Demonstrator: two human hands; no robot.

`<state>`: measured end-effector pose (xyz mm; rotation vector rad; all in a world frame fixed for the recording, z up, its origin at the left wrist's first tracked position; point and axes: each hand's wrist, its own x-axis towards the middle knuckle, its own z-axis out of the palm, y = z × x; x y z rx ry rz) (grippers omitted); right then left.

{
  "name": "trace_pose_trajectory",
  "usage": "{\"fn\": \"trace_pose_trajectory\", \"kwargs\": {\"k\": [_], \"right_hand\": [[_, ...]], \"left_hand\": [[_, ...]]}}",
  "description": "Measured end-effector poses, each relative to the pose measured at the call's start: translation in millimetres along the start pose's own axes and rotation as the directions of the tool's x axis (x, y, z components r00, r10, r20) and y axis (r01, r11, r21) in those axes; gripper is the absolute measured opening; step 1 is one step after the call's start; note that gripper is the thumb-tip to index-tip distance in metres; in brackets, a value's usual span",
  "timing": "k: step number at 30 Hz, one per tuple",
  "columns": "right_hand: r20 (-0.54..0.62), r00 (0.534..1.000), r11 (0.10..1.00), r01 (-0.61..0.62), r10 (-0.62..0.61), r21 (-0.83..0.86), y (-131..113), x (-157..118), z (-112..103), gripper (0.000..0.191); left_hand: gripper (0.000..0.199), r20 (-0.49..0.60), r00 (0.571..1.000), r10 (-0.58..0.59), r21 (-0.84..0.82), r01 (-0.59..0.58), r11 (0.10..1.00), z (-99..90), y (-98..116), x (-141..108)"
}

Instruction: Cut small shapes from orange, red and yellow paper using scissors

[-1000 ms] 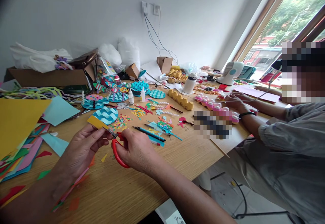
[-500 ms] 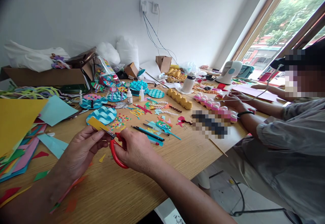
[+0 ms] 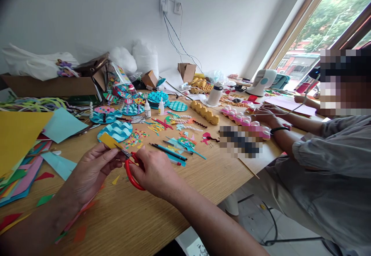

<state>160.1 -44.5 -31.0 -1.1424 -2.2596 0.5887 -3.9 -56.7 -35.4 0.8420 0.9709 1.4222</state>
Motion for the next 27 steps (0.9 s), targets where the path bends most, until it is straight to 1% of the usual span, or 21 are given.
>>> {"fn": "trace_pose_trajectory", "kwargs": {"k": [7, 15, 27], "right_hand": [[-0.013, 1.0, 1.0, 0.01, -0.01, -0.015, 2.9, 0.1, 1.4, 0.019], [-0.018, 1.0, 1.0, 0.008, -0.008, -0.005, 2.0, -0.5, 2.1, 0.022], [-0.017, 1.0, 0.999, 0.01, -0.009, 0.051, 4.0, -0.6, 4.5, 0.023]], "left_hand": [[0.02, 0.039, 0.999, 0.009, -0.017, -0.008, 1.0, -3.7, -2.1, 2.3], [0.016, 0.037, 0.998, 0.054, -0.006, -0.054, 0.999, -8.1, -2.9, 0.8], [0.022, 0.034, 0.999, -0.009, -0.007, 0.01, 1.0, -1.9, -5.0, -3.6]]}}
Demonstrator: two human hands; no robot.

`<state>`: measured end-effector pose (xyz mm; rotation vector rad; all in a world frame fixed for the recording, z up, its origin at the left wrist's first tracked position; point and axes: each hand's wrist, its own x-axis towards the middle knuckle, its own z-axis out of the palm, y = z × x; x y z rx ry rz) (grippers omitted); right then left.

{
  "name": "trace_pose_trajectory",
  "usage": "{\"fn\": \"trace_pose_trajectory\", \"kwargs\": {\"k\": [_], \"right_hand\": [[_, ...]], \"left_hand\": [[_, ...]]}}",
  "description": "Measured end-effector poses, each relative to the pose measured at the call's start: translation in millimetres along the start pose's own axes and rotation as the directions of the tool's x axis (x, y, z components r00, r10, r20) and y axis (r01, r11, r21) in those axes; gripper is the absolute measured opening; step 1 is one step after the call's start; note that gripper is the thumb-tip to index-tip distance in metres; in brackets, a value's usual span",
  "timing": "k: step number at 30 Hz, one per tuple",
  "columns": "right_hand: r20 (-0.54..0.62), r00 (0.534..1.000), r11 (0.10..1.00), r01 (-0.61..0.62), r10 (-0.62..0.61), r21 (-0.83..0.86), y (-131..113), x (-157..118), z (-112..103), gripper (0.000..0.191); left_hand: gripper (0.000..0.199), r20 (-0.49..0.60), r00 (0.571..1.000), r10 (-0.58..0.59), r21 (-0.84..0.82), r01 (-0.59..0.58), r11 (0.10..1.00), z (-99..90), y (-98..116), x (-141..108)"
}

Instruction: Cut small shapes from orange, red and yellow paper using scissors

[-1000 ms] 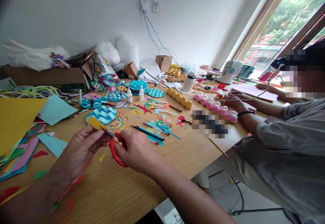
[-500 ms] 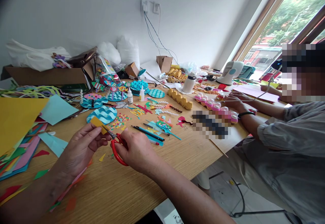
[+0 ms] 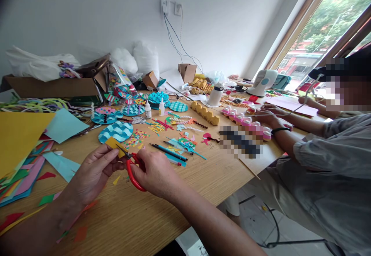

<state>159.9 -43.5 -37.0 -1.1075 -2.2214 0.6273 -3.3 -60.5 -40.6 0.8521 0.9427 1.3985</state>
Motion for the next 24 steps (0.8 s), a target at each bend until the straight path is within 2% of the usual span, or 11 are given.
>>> {"fn": "trace_pose_trajectory", "kwargs": {"k": [10, 19, 24], "right_hand": [[0.001, 1.0, 1.0, 0.005, -0.005, -0.003, 1.2, -1.4, -0.2, 0.021], [0.013, 1.0, 1.0, -0.014, 0.014, -0.002, 5.0, -4.0, 3.2, 0.022], [0.018, 1.0, 1.0, -0.026, 0.026, 0.002, 2.4, -3.6, 2.5, 0.022]], "left_hand": [[0.02, 0.01, 1.0, -0.017, 0.016, 0.017, 1.0, 0.8, -0.9, 0.5], [0.015, 0.0, 0.999, 0.042, 0.056, -0.042, 0.998, -6.3, 0.9, 6.5], [0.017, -0.008, 0.999, 0.034, 0.054, -0.034, 0.998, -4.5, 0.3, 4.0]]}}
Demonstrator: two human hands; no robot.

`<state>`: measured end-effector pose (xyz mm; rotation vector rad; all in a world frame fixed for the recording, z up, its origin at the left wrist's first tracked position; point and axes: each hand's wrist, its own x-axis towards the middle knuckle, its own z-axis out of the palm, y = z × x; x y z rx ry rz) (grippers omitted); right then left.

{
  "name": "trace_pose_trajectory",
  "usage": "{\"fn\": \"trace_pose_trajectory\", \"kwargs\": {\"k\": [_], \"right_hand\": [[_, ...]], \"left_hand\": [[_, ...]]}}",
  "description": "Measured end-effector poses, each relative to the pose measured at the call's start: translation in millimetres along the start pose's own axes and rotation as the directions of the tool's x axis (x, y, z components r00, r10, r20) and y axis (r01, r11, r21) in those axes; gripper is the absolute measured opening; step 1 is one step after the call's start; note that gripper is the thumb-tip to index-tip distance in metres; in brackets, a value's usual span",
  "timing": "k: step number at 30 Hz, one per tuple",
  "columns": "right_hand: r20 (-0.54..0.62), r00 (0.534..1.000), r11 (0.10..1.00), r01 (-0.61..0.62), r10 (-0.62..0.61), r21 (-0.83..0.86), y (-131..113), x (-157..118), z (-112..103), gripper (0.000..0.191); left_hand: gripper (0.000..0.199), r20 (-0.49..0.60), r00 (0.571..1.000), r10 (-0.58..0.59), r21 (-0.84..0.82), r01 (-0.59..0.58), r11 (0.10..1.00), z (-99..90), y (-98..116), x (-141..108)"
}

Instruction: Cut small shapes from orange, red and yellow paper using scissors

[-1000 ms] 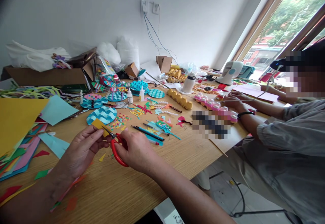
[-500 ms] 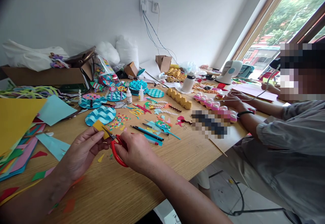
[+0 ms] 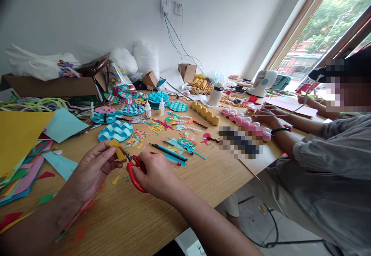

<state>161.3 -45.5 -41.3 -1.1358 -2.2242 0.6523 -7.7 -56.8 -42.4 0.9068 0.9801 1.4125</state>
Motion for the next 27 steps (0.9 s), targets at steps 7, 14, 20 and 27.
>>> {"fn": "trace_pose_trajectory", "kwargs": {"k": [7, 14, 20, 27], "right_hand": [[0.003, 1.0, 1.0, 0.009, -0.009, 0.012, 1.1, -0.1, 0.0, 0.022], [-0.003, 1.0, 1.0, 0.0, 0.0, 0.0, 1.9, -2.2, 0.4, 0.021], [-0.009, 1.0, 1.0, 0.014, -0.014, 0.01, 2.9, -3.2, 0.3, 0.022], [-0.008, 1.0, 1.0, -0.007, 0.007, -0.004, 1.8, -3.6, -0.9, 0.02]], "left_hand": [[0.016, 0.042, 0.999, -0.029, -0.002, 0.029, 1.0, 4.5, -1.5, -4.4], [0.017, 0.039, 0.998, -0.049, -0.018, 0.05, 0.999, 4.7, -4.0, -3.5], [0.015, 0.045, 0.997, -0.066, -0.048, 0.069, 0.997, 4.8, -4.1, -4.6], [0.016, 0.042, 0.996, -0.074, -0.024, 0.075, 0.997, 6.7, -4.2, -5.1]]}}
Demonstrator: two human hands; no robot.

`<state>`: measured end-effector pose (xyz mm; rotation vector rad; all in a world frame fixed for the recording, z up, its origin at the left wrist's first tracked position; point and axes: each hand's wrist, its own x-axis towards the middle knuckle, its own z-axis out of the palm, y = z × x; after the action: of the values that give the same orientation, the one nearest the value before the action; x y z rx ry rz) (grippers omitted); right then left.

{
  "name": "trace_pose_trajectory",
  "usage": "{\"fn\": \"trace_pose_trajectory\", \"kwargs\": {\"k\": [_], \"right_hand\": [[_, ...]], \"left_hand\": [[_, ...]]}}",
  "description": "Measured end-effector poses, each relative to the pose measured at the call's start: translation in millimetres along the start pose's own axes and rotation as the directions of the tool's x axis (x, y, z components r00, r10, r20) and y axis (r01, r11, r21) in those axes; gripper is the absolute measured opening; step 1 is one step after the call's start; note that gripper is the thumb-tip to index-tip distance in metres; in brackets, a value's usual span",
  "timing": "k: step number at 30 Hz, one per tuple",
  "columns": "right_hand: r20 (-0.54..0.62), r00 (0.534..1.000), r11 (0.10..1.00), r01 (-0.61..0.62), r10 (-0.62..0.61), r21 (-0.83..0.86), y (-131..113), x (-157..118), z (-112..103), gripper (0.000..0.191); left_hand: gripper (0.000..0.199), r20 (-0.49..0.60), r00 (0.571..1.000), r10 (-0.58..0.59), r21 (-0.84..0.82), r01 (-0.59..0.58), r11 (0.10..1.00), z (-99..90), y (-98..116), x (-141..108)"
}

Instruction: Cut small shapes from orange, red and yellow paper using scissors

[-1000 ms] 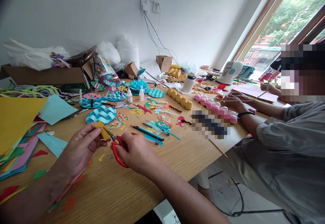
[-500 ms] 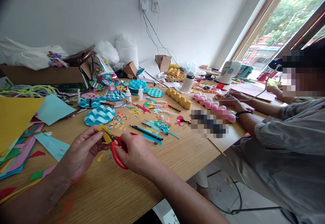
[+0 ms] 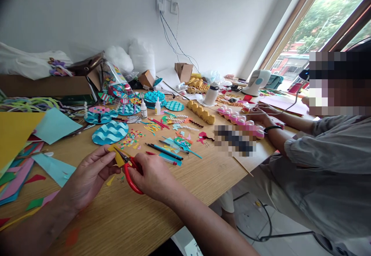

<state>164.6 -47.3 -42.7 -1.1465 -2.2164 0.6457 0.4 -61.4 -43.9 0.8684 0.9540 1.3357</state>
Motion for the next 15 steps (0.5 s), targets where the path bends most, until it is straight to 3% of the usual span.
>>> {"fn": "trace_pose_trajectory", "kwargs": {"k": [15], "right_hand": [[0.003, 1.0, 0.999, 0.008, -0.008, 0.031, 4.8, -3.4, 1.3, 0.02]], "left_hand": [[0.019, 0.021, 0.999, -0.033, 0.023, 0.033, 0.999, 2.5, -3.7, -2.7]]}}
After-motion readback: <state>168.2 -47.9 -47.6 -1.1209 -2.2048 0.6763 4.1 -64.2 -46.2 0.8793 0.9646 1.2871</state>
